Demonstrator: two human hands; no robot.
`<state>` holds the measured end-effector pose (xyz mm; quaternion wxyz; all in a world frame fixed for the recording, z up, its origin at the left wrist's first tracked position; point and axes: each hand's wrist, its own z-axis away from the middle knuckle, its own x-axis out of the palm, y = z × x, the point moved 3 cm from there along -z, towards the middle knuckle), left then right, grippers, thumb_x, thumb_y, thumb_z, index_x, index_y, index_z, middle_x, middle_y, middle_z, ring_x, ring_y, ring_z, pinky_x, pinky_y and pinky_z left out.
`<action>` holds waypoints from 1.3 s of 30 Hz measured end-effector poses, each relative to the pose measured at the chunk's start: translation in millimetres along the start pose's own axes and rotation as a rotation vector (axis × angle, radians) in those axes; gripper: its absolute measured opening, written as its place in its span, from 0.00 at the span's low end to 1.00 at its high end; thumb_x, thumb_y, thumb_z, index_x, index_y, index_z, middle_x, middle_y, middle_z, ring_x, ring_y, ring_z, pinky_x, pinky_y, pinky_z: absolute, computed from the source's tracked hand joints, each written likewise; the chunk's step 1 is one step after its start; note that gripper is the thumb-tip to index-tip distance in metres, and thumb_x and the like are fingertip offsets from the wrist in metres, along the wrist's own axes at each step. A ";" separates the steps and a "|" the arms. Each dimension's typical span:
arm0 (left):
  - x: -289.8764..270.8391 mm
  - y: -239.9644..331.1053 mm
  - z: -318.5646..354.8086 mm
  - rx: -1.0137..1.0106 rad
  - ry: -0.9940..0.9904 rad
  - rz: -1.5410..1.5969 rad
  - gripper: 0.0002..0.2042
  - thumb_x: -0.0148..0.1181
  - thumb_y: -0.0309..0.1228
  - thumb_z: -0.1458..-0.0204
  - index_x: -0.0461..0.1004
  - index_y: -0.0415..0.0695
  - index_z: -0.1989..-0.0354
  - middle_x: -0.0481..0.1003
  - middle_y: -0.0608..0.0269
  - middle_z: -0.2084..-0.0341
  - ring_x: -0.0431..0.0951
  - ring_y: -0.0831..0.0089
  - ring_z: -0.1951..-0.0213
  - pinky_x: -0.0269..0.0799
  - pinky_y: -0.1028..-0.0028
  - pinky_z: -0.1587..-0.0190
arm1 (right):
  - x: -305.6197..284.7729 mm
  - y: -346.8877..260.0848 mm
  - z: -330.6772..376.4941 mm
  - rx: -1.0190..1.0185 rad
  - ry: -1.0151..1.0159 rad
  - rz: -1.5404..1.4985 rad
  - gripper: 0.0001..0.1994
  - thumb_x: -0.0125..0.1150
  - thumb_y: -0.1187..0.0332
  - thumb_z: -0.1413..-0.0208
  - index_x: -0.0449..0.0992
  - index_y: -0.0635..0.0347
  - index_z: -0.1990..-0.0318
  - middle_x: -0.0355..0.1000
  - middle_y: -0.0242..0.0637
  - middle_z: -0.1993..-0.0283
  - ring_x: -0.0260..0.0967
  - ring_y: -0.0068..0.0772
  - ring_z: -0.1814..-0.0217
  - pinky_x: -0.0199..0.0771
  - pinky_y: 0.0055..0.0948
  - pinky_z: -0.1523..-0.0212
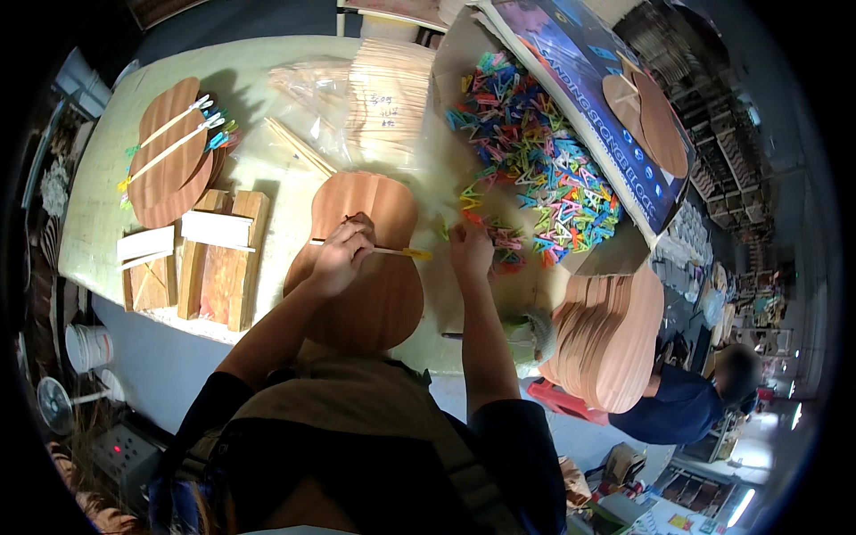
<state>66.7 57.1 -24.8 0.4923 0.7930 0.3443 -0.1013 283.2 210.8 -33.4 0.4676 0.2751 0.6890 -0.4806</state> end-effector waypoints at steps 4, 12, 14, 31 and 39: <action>-1.9 1.4 -1.3 0.004 0.001 -0.021 0.03 0.57 0.20 0.59 0.69 0.40 0.76 0.70 0.57 0.65 0.71 0.57 0.60 0.66 0.65 0.54 | -6.0 -77.1 -19.0 -0.065 0.011 -0.685 0.14 0.60 0.69 0.49 0.72 0.56 0.55 0.75 0.41 0.69 0.71 0.28 0.73 0.69 0.26 0.69; -1.1 -1.2 2.0 0.039 0.070 -0.048 0.05 0.60 0.21 0.61 0.70 0.40 0.78 0.71 0.57 0.65 0.71 0.58 0.59 0.66 0.66 0.54 | 33.1 -133.4 -40.0 -0.528 0.177 -0.309 0.20 0.65 0.72 0.61 0.71 0.56 0.56 0.65 0.45 0.60 0.66 0.50 0.63 0.70 0.41 0.62; -5.4 2.2 -1.2 0.048 0.067 -0.009 0.04 0.60 0.21 0.61 0.70 0.40 0.78 0.71 0.57 0.65 0.71 0.59 0.59 0.66 0.65 0.54 | 22.9 -146.0 -41.6 -0.535 0.007 -0.315 0.19 0.64 0.71 0.60 0.71 0.56 0.57 0.66 0.44 0.60 0.67 0.50 0.63 0.70 0.41 0.61; 20.9 -20.6 12.8 -0.425 0.127 0.927 0.02 0.52 0.22 0.53 0.70 0.40 0.74 0.70 0.63 0.71 0.70 0.76 0.68 0.65 0.74 0.67 | 120.4 -251.2 -25.7 -0.200 -1.232 -0.568 0.06 0.62 0.72 0.51 0.79 0.65 0.68 0.70 0.31 0.81 0.62 0.16 0.83 0.62 0.21 0.84; -9.4 2.0 1.1 0.043 0.067 0.070 0.04 0.56 0.22 0.61 0.70 0.40 0.74 0.69 0.57 0.68 0.69 0.59 0.60 0.66 0.66 0.56 | 45.3 -113.5 -73.0 -0.243 -0.049 -0.440 0.13 0.58 0.69 0.52 0.75 0.58 0.56 0.73 0.43 0.59 0.70 0.43 0.57 0.69 0.33 0.55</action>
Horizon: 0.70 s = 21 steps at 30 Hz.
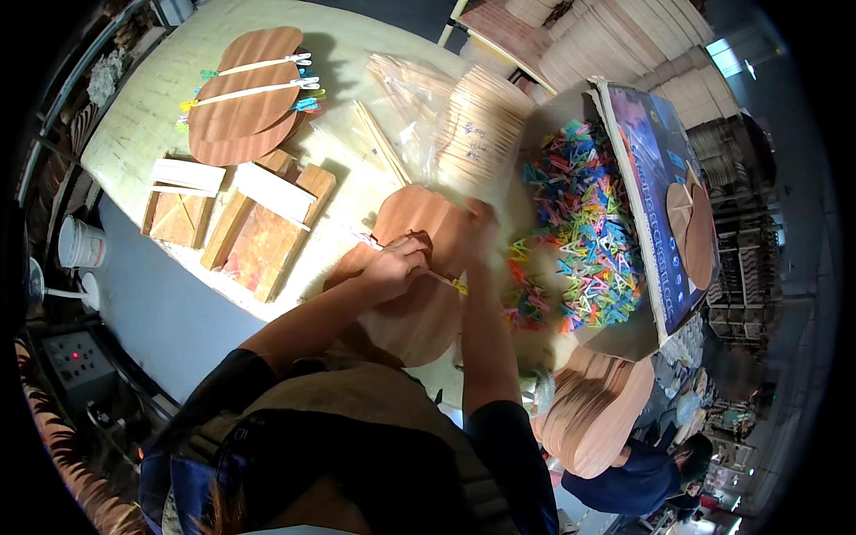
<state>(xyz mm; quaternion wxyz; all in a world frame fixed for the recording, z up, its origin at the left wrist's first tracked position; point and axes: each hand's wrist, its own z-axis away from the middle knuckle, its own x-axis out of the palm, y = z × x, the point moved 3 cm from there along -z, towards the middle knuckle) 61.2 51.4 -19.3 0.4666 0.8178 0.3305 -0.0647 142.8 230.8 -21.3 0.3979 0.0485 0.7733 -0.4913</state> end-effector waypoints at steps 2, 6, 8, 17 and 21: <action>4.9 -3.3 -0.7 0.027 0.010 -0.013 0.04 0.56 0.22 0.61 0.68 0.40 0.76 0.68 0.57 0.68 0.69 0.59 0.61 0.66 0.66 0.56 | -31.3 60.5 28.1 -0.040 0.024 0.320 0.15 0.56 0.70 0.52 0.74 0.58 0.54 0.70 0.42 0.56 0.66 0.47 0.51 0.65 0.39 0.50; -3.7 -5.9 -0.1 -0.028 -0.110 -0.036 0.04 0.56 0.22 0.59 0.69 0.41 0.74 0.68 0.58 0.68 0.69 0.60 0.59 0.66 0.66 0.56 | -23.6 73.8 109.3 -0.305 0.012 0.562 0.18 0.54 0.71 0.52 0.71 0.59 0.51 0.68 0.45 0.54 0.63 0.50 0.50 0.59 0.49 0.47; -20.4 -1.9 -2.7 -0.027 -0.062 -0.003 0.06 0.57 0.23 0.57 0.71 0.42 0.68 0.70 0.59 0.65 0.70 0.59 0.59 0.67 0.66 0.56 | -25.1 94.1 128.3 -0.247 -0.027 0.512 0.14 0.57 0.68 0.49 0.72 0.61 0.55 0.70 0.48 0.55 0.64 0.49 0.47 0.63 0.44 0.48; -307.2 -144.1 157.4 -0.616 1.632 0.055 0.09 0.56 0.24 0.49 0.66 0.37 0.61 0.70 0.62 0.72 0.69 0.76 0.69 0.68 0.75 0.65 | -45.5 53.6 180.5 -0.147 0.079 0.654 0.10 0.59 0.64 0.54 0.73 0.62 0.70 0.67 0.50 0.65 0.64 0.54 0.56 0.61 0.50 0.52; -377.6 -190.6 212.8 -1.190 1.646 0.013 0.09 0.60 0.30 0.49 0.70 0.38 0.66 0.72 0.60 0.76 0.67 0.73 0.80 0.63 0.72 0.79 | -42.2 81.1 173.1 -0.015 -0.095 0.737 0.10 0.59 0.64 0.54 0.73 0.61 0.69 0.67 0.50 0.65 0.65 0.55 0.58 0.66 0.47 0.57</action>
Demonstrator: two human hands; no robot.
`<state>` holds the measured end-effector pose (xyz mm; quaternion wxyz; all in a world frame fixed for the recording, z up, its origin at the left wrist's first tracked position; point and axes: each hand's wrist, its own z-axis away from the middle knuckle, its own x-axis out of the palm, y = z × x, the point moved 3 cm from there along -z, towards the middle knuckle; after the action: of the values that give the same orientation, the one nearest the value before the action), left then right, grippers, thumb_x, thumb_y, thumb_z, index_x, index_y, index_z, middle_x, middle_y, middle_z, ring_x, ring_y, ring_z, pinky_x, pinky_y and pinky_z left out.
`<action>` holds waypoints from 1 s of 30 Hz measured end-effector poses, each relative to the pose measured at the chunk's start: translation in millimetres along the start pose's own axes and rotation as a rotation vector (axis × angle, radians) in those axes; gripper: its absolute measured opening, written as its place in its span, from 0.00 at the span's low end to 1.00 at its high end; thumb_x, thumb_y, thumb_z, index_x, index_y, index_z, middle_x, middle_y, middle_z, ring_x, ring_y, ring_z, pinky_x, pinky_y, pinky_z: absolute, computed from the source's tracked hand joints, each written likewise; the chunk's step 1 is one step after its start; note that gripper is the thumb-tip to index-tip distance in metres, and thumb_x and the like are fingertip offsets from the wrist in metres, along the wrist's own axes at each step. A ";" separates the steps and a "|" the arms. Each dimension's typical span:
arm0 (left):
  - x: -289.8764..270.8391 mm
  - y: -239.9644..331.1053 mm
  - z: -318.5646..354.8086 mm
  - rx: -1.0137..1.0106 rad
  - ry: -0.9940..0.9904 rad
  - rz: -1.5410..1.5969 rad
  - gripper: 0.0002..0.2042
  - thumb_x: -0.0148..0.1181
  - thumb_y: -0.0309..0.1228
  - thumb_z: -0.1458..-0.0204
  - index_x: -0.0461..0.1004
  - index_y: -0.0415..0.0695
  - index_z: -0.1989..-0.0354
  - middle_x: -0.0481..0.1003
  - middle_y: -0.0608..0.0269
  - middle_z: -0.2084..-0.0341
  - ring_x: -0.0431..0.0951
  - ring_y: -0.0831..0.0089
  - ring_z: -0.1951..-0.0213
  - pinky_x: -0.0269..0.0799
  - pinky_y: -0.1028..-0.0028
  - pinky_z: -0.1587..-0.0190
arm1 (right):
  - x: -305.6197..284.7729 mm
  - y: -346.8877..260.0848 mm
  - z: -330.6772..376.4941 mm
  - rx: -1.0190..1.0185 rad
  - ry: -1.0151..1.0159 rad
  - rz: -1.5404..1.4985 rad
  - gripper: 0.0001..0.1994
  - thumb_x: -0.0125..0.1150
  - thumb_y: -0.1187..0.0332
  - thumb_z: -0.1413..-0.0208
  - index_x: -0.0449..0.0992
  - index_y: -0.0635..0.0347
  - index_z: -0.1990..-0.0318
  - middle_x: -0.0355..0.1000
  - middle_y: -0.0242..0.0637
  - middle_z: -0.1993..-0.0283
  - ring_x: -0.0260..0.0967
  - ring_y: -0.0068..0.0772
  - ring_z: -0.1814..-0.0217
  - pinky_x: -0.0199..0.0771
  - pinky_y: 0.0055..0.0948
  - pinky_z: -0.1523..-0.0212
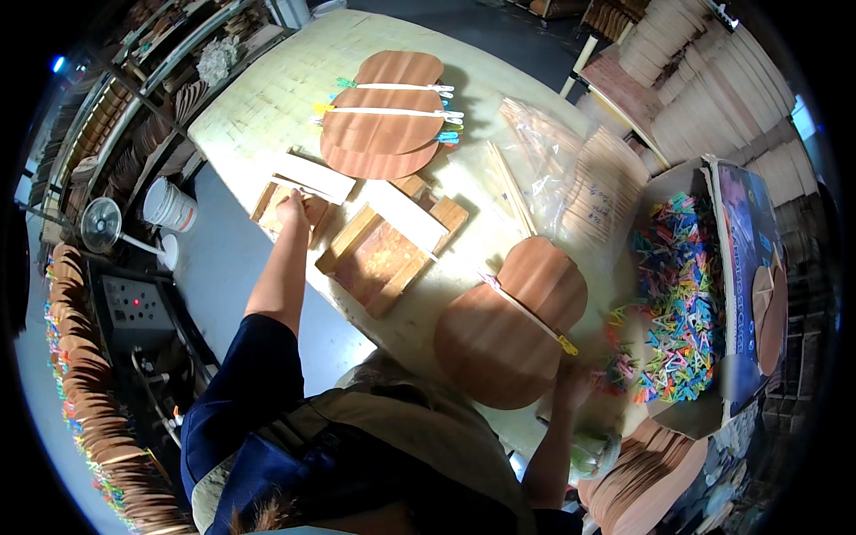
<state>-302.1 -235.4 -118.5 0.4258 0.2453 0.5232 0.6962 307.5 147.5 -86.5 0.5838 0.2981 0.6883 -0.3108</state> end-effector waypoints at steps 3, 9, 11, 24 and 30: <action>7.6 -3.9 -12.4 -0.273 -0.116 0.282 0.10 0.61 0.31 0.49 0.72 0.41 0.79 0.68 0.65 0.85 0.61 0.75 0.87 0.54 0.75 0.86 | -14.0 -4.5 -5.4 0.047 -0.053 -0.080 0.09 0.58 0.65 0.53 0.73 0.60 0.70 0.68 0.49 0.64 0.66 0.53 0.59 0.67 0.47 0.59; -2.2 -7.9 -41.8 -0.258 -0.263 0.253 0.05 0.61 0.25 0.51 0.74 0.36 0.75 0.74 0.60 0.80 0.70 0.76 0.83 0.60 0.79 0.84 | -11.4 -7.5 -9.5 0.107 -0.103 -0.085 0.07 0.56 0.67 0.53 0.73 0.60 0.70 0.69 0.49 0.63 0.67 0.51 0.60 0.67 0.46 0.59; -0.3 -5.4 -39.5 -0.246 -0.270 0.195 0.06 0.61 0.25 0.52 0.74 0.37 0.77 0.74 0.62 0.82 0.68 0.77 0.85 0.57 0.79 0.86 | -8.0 -2.8 -10.3 -0.002 -0.072 -0.036 0.06 0.56 0.68 0.53 0.73 0.60 0.69 0.70 0.49 0.63 0.67 0.50 0.60 0.67 0.45 0.59; -1.2 26.1 7.5 0.294 -0.309 0.482 0.04 0.54 0.24 0.46 0.69 0.39 0.63 0.71 0.66 0.72 0.69 0.80 0.70 0.66 0.81 0.68 | 20.7 11.5 -0.5 0.062 -0.148 0.195 0.09 0.55 0.63 0.52 0.75 0.57 0.66 0.72 0.48 0.66 0.70 0.50 0.61 0.71 0.44 0.60; -22.3 43.0 300.6 1.099 -0.996 -0.206 0.03 0.59 0.24 0.51 0.73 0.40 0.68 0.72 0.59 0.68 0.71 0.66 0.65 0.68 0.69 0.59 | -12.4 -5.4 -2.8 0.369 0.071 -0.260 0.15 0.61 0.58 0.52 0.76 0.61 0.64 0.74 0.44 0.70 0.72 0.43 0.68 0.71 0.39 0.65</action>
<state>-68.4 -102.0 23.9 0.4914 0.6586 0.5614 0.0978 303.4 145.7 -73.5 0.4499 0.3191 0.6726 -0.4933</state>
